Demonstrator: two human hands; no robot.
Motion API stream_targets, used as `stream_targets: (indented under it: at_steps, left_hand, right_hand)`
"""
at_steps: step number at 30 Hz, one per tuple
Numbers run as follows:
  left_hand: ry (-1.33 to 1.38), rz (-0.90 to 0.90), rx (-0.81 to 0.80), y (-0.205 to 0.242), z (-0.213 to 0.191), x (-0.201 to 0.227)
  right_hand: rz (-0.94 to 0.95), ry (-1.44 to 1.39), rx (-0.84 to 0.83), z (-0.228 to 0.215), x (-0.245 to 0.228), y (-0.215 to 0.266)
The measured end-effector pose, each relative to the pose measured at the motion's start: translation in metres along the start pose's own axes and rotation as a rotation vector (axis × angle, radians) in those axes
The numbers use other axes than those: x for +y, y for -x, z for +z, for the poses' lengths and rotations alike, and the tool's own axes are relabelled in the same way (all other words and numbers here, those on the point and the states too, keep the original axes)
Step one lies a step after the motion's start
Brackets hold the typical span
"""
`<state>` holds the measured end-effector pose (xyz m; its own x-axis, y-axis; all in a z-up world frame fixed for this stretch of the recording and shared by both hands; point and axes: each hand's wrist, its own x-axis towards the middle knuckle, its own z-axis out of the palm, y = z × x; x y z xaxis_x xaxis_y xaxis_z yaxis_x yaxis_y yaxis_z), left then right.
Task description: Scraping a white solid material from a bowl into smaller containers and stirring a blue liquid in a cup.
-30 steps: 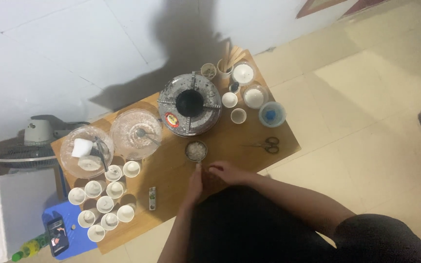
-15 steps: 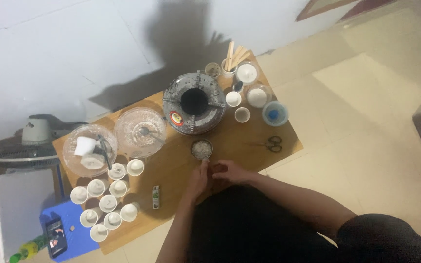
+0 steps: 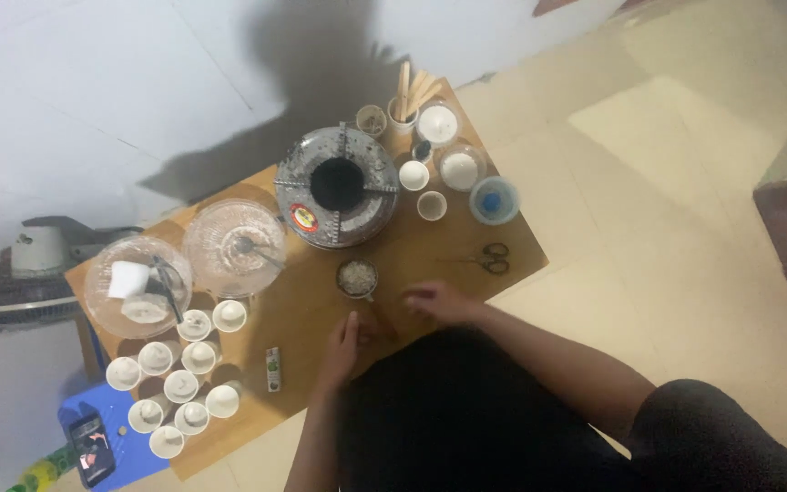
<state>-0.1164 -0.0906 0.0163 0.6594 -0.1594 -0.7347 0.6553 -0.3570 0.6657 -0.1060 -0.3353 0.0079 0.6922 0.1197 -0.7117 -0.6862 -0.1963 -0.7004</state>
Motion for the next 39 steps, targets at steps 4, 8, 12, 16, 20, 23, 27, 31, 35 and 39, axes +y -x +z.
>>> stream_targets:
  at_steps: [4, 8, 12, 16, 20, 23, 27, 31, 35, 39]
  left_hand:
    - [0.029, -0.072, 0.100, -0.007, -0.002, -0.040]
    - [-0.081, -0.108, 0.323, 0.001, -0.008, -0.079]
    - [-0.082, -0.082, 0.663, 0.063, -0.021, -0.029]
    - [-0.098, -0.009, 0.873, 0.075, -0.034, -0.056]
    - [0.005, -0.160, 0.803, 0.085, -0.048, -0.047]
    - [0.025, -0.158, 0.776, 0.090, -0.053, -0.050]
    - [0.068, -0.224, 0.697, 0.093, -0.063, -0.046]
    - [0.255, -0.279, 0.628, 0.107, -0.076, -0.037]
    - [0.330, -0.318, 0.586, 0.118, -0.091, -0.044]
    - [0.310, -0.224, 0.649, 0.108, -0.093, -0.116]
  right_hand:
    - [0.013, 0.260, 0.063, -0.070, 0.020, -0.011]
    - [-0.134, 0.527, 0.258, -0.104, 0.024, -0.003]
    - [-0.028, 0.675, 0.226, -0.116, 0.008, -0.006]
    - [-0.097, 0.663, 0.182, -0.095, -0.004, -0.022]
    - [-0.201, 0.561, 0.065, -0.047, -0.070, -0.007]
    - [-0.366, 0.482, 0.055, -0.008, -0.094, -0.010]
    - [-0.577, 0.414, -0.029, 0.036, -0.101, -0.029]
    - [-0.344, 0.659, -0.064, 0.095, -0.135, -0.031]
    - [-0.769, 0.796, -0.182, 0.169, -0.168, -0.041]
    - [-0.744, 1.206, -0.236, 0.264, -0.208, -0.051]
